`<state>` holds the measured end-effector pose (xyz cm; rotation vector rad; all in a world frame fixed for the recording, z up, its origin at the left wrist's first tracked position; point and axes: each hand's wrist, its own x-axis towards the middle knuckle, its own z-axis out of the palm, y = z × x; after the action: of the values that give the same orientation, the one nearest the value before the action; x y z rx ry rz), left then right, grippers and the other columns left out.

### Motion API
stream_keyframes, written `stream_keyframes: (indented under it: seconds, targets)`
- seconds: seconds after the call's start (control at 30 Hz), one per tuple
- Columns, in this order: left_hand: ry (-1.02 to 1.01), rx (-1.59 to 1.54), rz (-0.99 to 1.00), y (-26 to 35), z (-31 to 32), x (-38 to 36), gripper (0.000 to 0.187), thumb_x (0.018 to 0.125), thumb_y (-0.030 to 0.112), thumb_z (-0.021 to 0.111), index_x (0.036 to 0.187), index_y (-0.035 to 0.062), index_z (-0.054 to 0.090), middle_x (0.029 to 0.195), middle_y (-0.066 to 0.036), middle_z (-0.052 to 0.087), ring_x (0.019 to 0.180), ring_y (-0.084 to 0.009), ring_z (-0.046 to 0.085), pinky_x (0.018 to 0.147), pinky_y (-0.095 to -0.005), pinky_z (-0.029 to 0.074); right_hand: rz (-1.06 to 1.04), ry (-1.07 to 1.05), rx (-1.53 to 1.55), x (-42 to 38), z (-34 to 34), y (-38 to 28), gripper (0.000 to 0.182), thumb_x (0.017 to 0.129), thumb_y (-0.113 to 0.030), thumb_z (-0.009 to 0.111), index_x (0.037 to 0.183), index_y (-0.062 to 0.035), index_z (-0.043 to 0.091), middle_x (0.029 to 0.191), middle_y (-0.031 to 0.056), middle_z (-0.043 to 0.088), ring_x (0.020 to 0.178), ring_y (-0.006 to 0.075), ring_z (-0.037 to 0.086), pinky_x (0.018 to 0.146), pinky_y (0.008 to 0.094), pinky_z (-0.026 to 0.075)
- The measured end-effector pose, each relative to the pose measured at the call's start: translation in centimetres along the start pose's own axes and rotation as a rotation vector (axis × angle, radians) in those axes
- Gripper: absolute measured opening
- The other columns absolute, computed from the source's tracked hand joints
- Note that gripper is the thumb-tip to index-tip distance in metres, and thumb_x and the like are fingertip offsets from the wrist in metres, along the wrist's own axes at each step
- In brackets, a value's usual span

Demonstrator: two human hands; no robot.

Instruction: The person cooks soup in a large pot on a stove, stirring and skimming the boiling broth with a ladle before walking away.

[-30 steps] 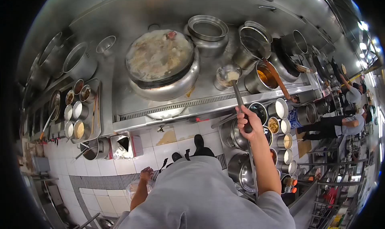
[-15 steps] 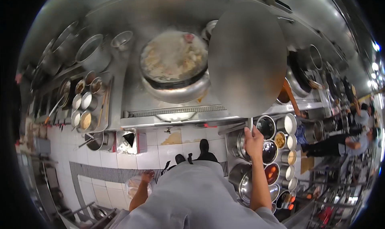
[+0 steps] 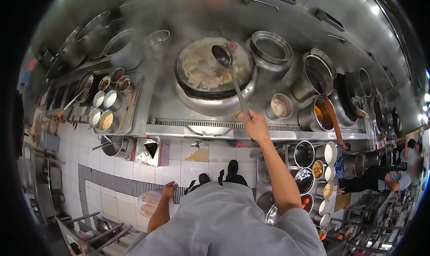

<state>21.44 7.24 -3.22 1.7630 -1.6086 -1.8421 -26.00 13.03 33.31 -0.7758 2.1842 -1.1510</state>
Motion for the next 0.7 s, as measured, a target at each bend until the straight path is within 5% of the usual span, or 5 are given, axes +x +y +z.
stream_keyframes:
  seconds: [0.17, 0.47, 0.53, 0.63, 0.7]
  targets:
    - [0.028, -0.087, -0.086, -0.7, -0.7, -2.8, 0.041, 0.078, 0.019, 0.06, 0.109, -0.0073, 0.056, 0.08, -0.011, 0.065, 0.068, -0.0157, 0.059, 0.063, -0.0274, 0.047, -0.361, 0.158, -0.415, 2.8, 2.5, 1.0, 0.033, 0.079, -0.026, 0.06, 0.1, -0.0004, 0.059, 0.062, 0.0124, 0.053, 0.059, 0.022, 0.054, 0.059, 0.0338, 0.044]
    - [-0.044, -0.03, -0.212, -7.5, -1.0, -5.4, 0.039, 0.08, 0.016, 0.059, 0.113, -0.0042, 0.054, 0.093, -0.01, 0.064, 0.076, -0.0188, 0.061, 0.066, -0.028, 0.05, 0.056, -0.141, -0.243, -1.2, -0.8, -5.2, 0.034, 0.081, -0.022, 0.056, 0.107, -0.0009, 0.056, 0.077, 0.0242, 0.06, 0.078, 0.0405, 0.057, 0.069, 0.0408, 0.044]
    - [-0.079, -0.128, -0.293, -6.7, -1.1, -5.5, 0.038, 0.08, 0.017, 0.059, 0.112, -0.0035, 0.054, 0.094, -0.01, 0.064, 0.078, -0.0189, 0.061, 0.067, -0.0281, 0.05, -0.312, 0.037, -0.45, 0.7, -0.1, -3.3, 0.035, 0.08, -0.022, 0.057, 0.109, -0.0013, 0.056, 0.075, 0.0233, 0.06, 0.074, 0.0376, 0.059, 0.067, 0.0388, 0.044]
    - [-0.248, 0.712, 0.337, -8.6, -1.0, -2.4, 0.037, 0.08, 0.017, 0.059, 0.111, -0.0029, 0.055, 0.095, -0.011, 0.064, 0.081, -0.0181, 0.06, 0.07, -0.0273, 0.049, -0.353, 0.14, -0.383, 2.5, 1.8, -2.1, 0.024, 0.08, -0.02, 0.058, 0.095, -0.0018, 0.06, 0.075, 0.0229, 0.06, 0.077, 0.0409, 0.057, 0.069, 0.0449, 0.043]
    - [-0.068, -0.064, -0.123, -4.5, 0.1, -2.1, 0.039, 0.081, 0.015, 0.059, 0.114, -0.004, 0.053, 0.097, -0.012, 0.063, 0.083, -0.0177, 0.06, 0.073, -0.027, 0.048, -0.275, 0.082, -0.382, 2.3, 2.3, -2.4, 0.025, 0.08, -0.021, 0.058, 0.096, -0.002, 0.059, 0.078, 0.0233, 0.06, 0.078, 0.0412, 0.057, 0.07, 0.0456, 0.043]
